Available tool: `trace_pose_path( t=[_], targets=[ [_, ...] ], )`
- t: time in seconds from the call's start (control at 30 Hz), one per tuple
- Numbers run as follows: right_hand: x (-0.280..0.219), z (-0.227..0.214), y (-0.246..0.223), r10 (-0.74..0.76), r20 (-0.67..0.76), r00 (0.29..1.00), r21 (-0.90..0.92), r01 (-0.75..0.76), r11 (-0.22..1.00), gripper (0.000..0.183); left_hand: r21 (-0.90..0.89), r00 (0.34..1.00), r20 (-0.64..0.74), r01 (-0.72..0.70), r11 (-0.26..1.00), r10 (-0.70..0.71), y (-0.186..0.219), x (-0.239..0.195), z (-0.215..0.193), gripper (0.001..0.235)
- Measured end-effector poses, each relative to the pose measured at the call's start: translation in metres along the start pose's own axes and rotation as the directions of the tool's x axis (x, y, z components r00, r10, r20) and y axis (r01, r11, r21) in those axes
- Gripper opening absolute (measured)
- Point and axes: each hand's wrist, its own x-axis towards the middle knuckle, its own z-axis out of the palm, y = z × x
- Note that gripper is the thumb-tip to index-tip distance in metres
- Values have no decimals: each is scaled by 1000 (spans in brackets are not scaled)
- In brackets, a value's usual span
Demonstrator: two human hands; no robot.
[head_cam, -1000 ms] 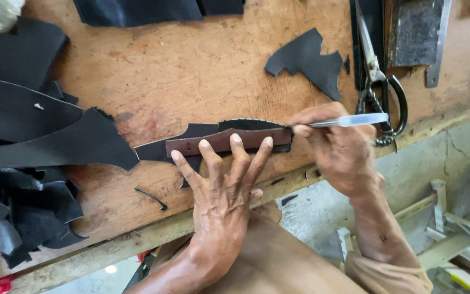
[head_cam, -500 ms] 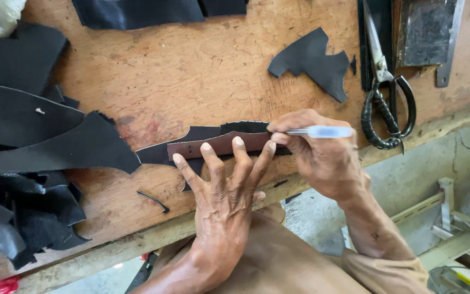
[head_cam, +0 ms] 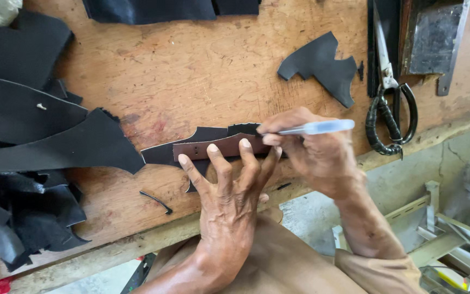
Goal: The person selects black leather pieces from a pile, aligns them with a brown template, and uses shears to trim the leather to match the template shape. The person then uses a white pen to mark the template while it is placed on the leather.
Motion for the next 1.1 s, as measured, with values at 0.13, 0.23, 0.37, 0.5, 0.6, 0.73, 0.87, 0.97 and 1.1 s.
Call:
trace_pose_path(
  t=[0.13,0.23,0.37,0.5,0.6,0.73,0.87,0.97,1.1],
  targets=[
    [0,-2,3,-4,-11,1000,114,5,993,9,12,1000,4,-4,1000,4,-1,-2,1,103],
    [4,11,9,9,-8,1000,208,-7,978,8,12,1000,-2,-6,1000,6,-2,-1,1,100],
    [5,16,6,-15,-14,1000,229,18,973,8,6,1000,-11,-11,1000,11,-3,-2,-2,96],
    [5,14,2,16,-37,999,215,-8,977,8,26,999,35,-15,1000,14,-4,-2,-2,97],
    [0,18,4,74,-40,996,320,-57,946,6,-11,999,35,-26,1000,26,-2,-3,-1,95],
    [4,22,9,1,-74,997,265,19,964,9,73,1000,-5,4,997,-4,-3,1,-1,96],
    [-1,22,7,37,-57,998,259,-21,966,8,-16,999,33,-23,1000,23,-1,-3,0,90],
    [5,21,4,-56,-91,994,288,80,954,10,123,1000,-1,8,992,-8,-1,0,-1,96],
    [-1,22,4,30,-78,997,308,-4,951,9,-22,999,39,-12,1000,13,0,-4,-2,90]
  ],
)
